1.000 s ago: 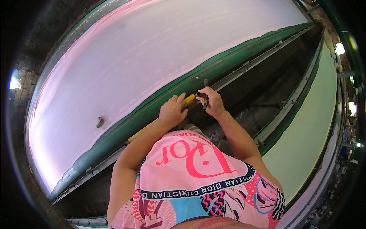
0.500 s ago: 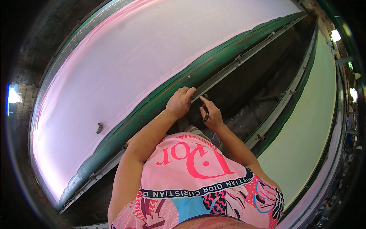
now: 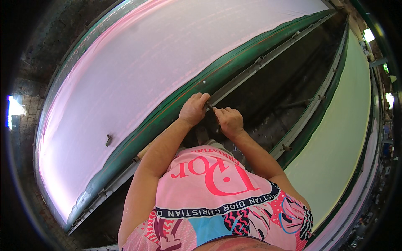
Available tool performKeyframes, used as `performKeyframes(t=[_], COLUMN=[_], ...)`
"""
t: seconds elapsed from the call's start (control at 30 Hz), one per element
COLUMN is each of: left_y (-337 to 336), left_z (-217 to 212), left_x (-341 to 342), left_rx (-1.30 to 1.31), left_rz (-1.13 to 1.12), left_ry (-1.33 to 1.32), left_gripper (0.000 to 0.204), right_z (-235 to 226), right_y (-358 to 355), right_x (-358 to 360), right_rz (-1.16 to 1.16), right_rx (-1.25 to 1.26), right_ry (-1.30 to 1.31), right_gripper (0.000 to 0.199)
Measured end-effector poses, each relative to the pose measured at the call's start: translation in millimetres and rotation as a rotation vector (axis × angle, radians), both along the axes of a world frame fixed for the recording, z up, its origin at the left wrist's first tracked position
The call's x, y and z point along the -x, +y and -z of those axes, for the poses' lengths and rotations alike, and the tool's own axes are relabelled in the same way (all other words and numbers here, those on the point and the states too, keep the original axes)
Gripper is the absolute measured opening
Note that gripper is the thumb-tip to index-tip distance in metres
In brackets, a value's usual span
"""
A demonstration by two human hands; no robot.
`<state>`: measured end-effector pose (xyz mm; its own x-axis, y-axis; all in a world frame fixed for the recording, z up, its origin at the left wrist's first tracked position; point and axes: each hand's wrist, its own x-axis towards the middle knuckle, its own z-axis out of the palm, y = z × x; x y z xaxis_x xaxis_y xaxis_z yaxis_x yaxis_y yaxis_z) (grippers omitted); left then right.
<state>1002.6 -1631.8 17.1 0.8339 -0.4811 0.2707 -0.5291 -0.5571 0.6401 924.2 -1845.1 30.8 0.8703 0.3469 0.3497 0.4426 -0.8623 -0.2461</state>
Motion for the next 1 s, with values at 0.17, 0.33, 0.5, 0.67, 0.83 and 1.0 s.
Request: performKeyframes(t=[0.17, 0.33, 0.5, 0.67, 0.83, 1.0], left_y=[1, 0, 1, 2, 1, 6], left_z=[0, -2, -4, -5, -13, -13], left_x=[1, 2, 0, 2, 3, 3], left_rx=[0.001, 0.045, 0.006, -0.010, 0.017, 0.051], left_rz=[-0.016, -0.014, -0.013, -0.024, -0.008, 0.005], left_ry=[0.024, 0.042, 0.091, 0.078, 0.094, 0.066], left_gripper=[0.038, 0.038, 0.040, 0.040, 0.041, 0.044], right_z=[12, 46, 58, 49, 40, 17], right_y=[4, 11, 6, 12, 1, 2], right_x=[-1, 5, 5, 15, 19, 14], right_rz=[0.054, 0.169, 0.273, 0.306, 0.268, 0.154], right_rx=[-0.050, -0.720, -1.385, -2.114, -0.980, -0.435], right_ry=[-0.018, 0.352, 0.968, 1.415, 0.596, 0.221], right_gripper=[0.023, 0.019, 0.021, 0.019, 0.020, 0.024])
